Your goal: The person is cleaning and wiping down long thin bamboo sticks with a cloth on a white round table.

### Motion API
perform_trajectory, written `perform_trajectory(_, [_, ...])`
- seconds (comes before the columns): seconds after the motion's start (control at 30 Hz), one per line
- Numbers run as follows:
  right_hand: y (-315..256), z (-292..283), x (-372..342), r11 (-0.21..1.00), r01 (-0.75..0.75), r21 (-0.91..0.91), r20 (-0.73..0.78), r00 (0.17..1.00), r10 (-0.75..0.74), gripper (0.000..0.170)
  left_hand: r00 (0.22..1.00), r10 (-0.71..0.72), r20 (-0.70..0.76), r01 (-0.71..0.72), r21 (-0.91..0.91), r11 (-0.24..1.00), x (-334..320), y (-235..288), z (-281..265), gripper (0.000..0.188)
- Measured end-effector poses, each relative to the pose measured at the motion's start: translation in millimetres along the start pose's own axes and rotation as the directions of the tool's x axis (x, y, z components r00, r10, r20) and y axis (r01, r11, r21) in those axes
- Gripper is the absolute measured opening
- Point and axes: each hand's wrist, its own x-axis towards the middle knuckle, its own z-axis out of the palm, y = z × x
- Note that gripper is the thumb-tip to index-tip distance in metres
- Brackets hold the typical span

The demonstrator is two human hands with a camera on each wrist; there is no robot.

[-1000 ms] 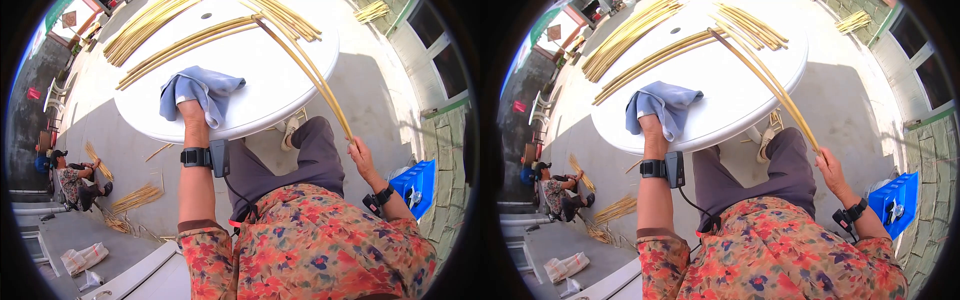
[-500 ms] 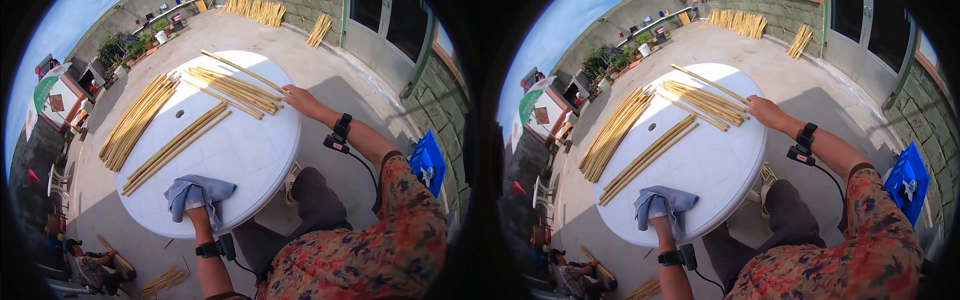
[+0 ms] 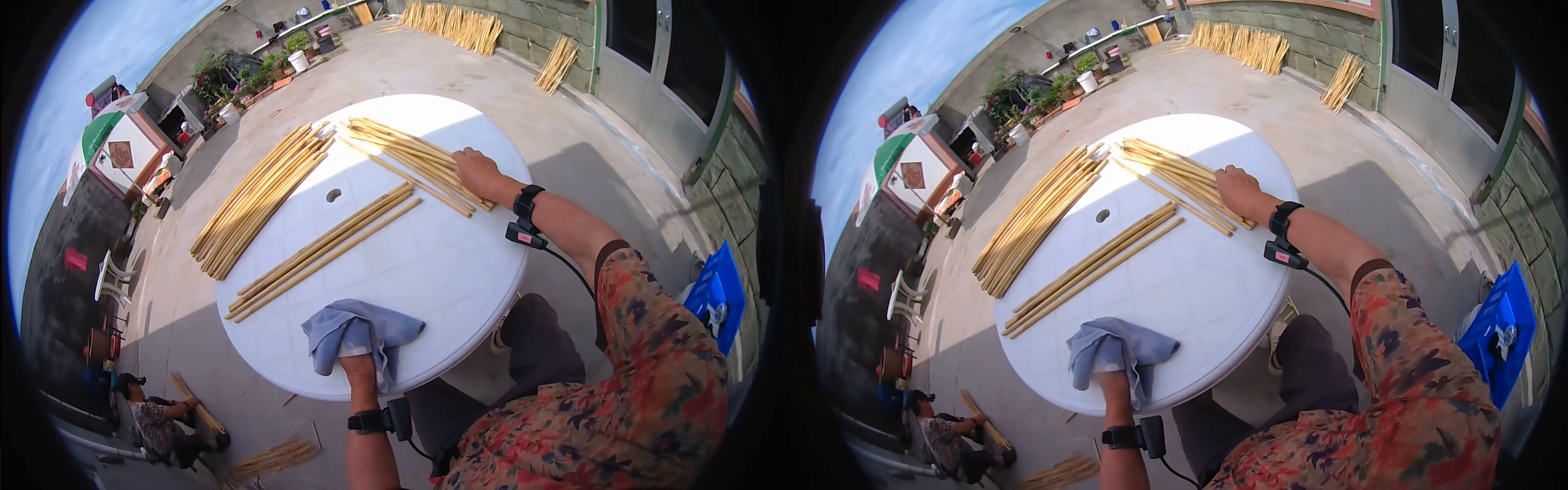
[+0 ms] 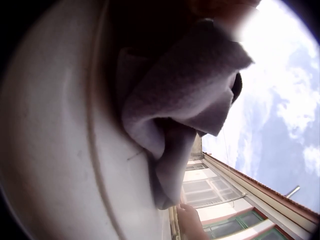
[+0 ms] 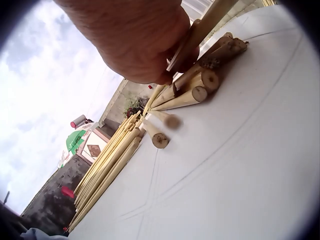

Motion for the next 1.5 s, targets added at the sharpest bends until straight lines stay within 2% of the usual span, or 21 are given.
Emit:
perform_trajectory(0.13, [-2, -2, -5, 0.993, 0.037, -0.115, 0.0, 0.999, -0.037, 0.02, 0.999, -0.051, 0.02, 0.049, 0.072, 0.996, -2, 2, -1, 0.035])
perform_trajectory(0.17, [-1, -2, -5, 0.993, 0.037, -0.115, 0.007, 0.999, -0.037, 0.02, 0.999, -0.045, 0.018, 0.044, 0.072, 0.996, -3, 6, -1, 0.035])
perform_trajectory(0.23, [2, -1, -3, 0.997, 0.049, -0.053, -0.087, 0.995, -0.054, 0.024, 0.999, -0.036, 0.016, 0.035, 0.078, 0.996, -1, 16, -2, 0.035])
perform_trajectory(0.37, [6, -7, -7, 0.999, -0.032, 0.025, 0.036, 0.999, 0.031, 0.025, 0.999, -0.042, 0.013, 0.041, 0.081, 0.996, 0, 32, -1, 0.035])
perform_trajectory(0.47, [7, -12, -11, 0.996, 0.056, -0.063, 0.07, 0.996, -0.052, 0.028, 1.0, -0.02, -0.016, 0.02, 0.031, 0.999, 1, 34, 3, 0.034])
perform_trajectory(0.57, [11, -6, -11, 0.998, 0.051, 0.032, 0.074, 0.996, -0.053, 0.03, 0.999, -0.05, -0.018, 0.05, 0.024, 0.998, 1, 39, 3, 0.033])
perform_trajectory(0.63, [10, -3, -11, 0.991, 0.088, 0.098, -0.026, 0.996, -0.086, 0.025, 0.999, -0.03, -0.015, 0.031, 0.062, 0.998, 1, 37, 2, 0.034])
perform_trajectory(0.73, [9, -1, -6, 0.992, 0.056, 0.117, -0.022, 0.998, -0.054, 0.023, 0.999, 0.033, -0.016, -0.031, 0.108, 0.994, -1, 33, 0, 0.035])
perform_trajectory(0.77, [9, 0, -3, 0.992, 0.055, 0.118, -0.019, 0.998, -0.053, 0.023, 0.999, 0.03, -0.015, -0.028, 0.109, 0.994, 0, 15, -6, 0.035])
perform_trajectory(0.8, [10, 0, -1, 0.996, 0.05, 0.067, -0.011, 0.999, -0.049, 0.021, 0.999, 0.039, -0.001, -0.038, 0.196, 0.98, 3, -13, -17, 0.036])
perform_trajectory(0.83, [11, 2, 1, 0.999, 0.043, 0.015, -0.003, 0.999, -0.043, 0.02, 0.999, 0.046, 0.016, -0.049, 0.28, 0.959, 6, -14, -19, 0.037])
perform_trajectory(0.87, [12, 3, 2, 0.999, 0.036, 0.014, 0.002, 0.999, -0.036, 0.02, 0.999, 0.04, 0.023, -0.045, 0.279, 0.959, 2, -16, -18, 0.037])
perform_trajectory(0.93, [14, 6, 1, 0.988, 0.103, -0.111, -0.06, 0.992, -0.11, 0.019, 0.998, -0.061, -0.002, 0.061, 0.032, 0.998, 0, 23, -4, 0.038])
perform_trajectory(1.07, [14, 3, -3, 0.978, 0.066, -0.198, -0.024, 0.997, -0.072, 0.021, 0.988, -0.156, 0.009, 0.156, 0.001, 0.988, 2, 14, -7, 0.038])
perform_trajectory(1.13, [15, 3, -4, 0.998, -0.042, 0.039, 0.007, 0.999, 0.042, 0.024, 0.983, -0.183, -0.001, 0.183, -0.015, 0.983, 4, 16, -8, 0.037])
perform_trajectory(1.17, [16, 2, -5, 0.997, -0.057, 0.043, 0.043, 0.998, 0.055, 0.026, 0.987, -0.161, -0.01, 0.161, 0.043, 0.986, 5, 1, -12, 0.036])
perform_trajectory(1.2, [15, 0, -6, 0.996, -0.078, 0.036, 0.045, 0.996, 0.076, 0.026, 0.986, -0.165, 0.011, 0.165, 0.04, 0.986, 6, 9, -9, 0.036])
perform_trajectory(1.27, [11, -3, -10, 0.998, -0.056, 0.027, 0.042, 0.998, 0.055, 0.026, 0.997, -0.053, -0.054, 0.059, 0.107, 0.993, 5, 31, -5, 0.035])
perform_trajectory(1.33, [8, -3, -10, 0.998, -0.056, -0.019, 0.078, 0.995, 0.058, 0.029, 0.994, -0.097, -0.042, 0.099, 0.064, 0.993, 7, 38, -1, 0.033])
perform_trajectory(1.4, [5, -2, -12, 0.997, -0.069, -0.034, 0.099, 0.992, 0.072, 0.028, 0.996, -0.01, -0.09, 0.019, 0.096, 0.995, 7, 39, -1, 0.023])
perform_trajectory(1.5, [1, -1, -15, 0.999, -0.028, -0.041, 0.103, 0.994, 0.032, 0.027, 0.994, -0.061, -0.095, 0.064, 0.031, 0.997, 5, 33, -5, 0.026])
